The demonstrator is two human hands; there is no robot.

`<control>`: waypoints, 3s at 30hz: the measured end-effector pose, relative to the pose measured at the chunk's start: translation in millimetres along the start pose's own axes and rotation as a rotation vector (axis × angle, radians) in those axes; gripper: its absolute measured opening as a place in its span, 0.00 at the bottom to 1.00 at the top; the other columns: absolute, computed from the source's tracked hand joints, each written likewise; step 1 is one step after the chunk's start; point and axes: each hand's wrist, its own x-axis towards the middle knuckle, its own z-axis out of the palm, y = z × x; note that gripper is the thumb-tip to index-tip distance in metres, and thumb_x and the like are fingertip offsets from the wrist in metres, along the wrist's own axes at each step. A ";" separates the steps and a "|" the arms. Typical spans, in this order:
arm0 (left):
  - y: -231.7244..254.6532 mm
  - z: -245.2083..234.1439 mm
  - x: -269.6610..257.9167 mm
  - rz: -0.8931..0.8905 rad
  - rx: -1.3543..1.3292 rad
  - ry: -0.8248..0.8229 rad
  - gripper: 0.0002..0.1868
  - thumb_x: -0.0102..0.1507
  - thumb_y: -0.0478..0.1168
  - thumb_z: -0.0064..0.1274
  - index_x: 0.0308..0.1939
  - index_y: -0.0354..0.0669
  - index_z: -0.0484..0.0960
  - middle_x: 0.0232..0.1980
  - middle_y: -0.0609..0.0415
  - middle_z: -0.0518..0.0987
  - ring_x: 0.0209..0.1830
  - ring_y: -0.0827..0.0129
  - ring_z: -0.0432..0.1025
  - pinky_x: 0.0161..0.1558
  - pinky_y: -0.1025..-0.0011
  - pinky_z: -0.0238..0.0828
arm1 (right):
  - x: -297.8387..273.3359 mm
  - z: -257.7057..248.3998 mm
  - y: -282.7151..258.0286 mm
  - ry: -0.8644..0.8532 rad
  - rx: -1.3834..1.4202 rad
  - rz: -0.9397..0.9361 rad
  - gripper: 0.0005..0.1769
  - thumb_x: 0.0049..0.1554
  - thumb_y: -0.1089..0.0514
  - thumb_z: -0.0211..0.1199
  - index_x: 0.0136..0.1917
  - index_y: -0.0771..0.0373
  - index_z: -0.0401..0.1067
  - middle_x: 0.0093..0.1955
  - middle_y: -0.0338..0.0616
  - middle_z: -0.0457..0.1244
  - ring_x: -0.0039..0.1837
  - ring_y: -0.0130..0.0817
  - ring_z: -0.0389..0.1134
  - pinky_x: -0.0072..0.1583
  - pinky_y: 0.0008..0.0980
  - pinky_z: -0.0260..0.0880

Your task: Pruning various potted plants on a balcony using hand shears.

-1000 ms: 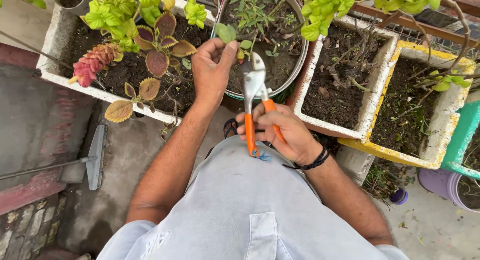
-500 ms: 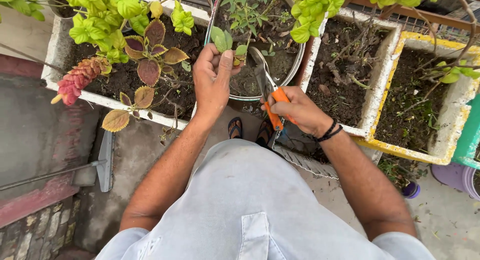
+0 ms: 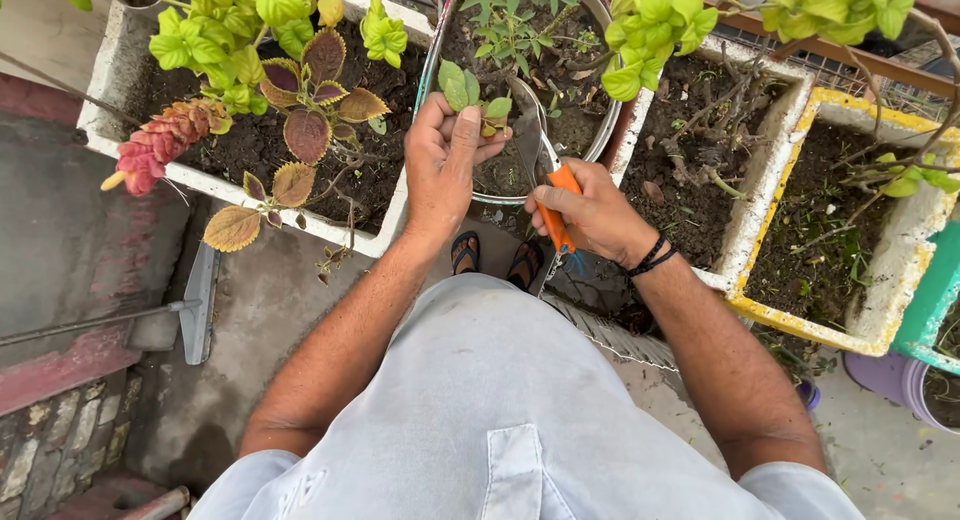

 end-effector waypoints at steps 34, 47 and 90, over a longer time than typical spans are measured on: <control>-2.4 -32.0 -29.1 -0.504 -0.501 -0.046 0.13 0.60 0.27 0.37 0.46 0.41 0.72 0.40 0.52 0.78 0.32 0.74 0.70 0.31 0.73 0.72 | -95.6 50.7 27.0 0.135 -0.029 -0.187 0.10 0.51 0.67 0.56 0.48 0.65 0.69 0.59 0.50 0.66 0.57 0.36 0.71 0.59 0.38 0.73; 59.4 -19.2 20.9 -0.388 -0.472 -0.133 0.11 0.65 0.44 0.39 0.45 0.46 0.73 0.36 0.56 0.79 0.31 0.72 0.74 0.26 0.73 0.71 | -75.7 74.1 -0.4 0.060 0.300 -0.256 0.09 0.57 0.68 0.55 0.53 0.67 0.64 0.58 0.60 0.64 0.57 0.49 0.72 0.61 0.51 0.74; 32.1 2.3 29.7 0.438 0.230 0.443 0.08 0.69 0.38 0.62 0.43 0.35 0.85 0.43 0.58 0.85 0.42 0.80 0.73 0.50 0.73 0.73 | -35.5 91.2 -6.9 -0.068 0.395 -0.179 0.12 0.59 0.67 0.57 0.57 0.64 0.64 0.64 0.56 0.63 0.69 0.51 0.67 0.67 0.51 0.72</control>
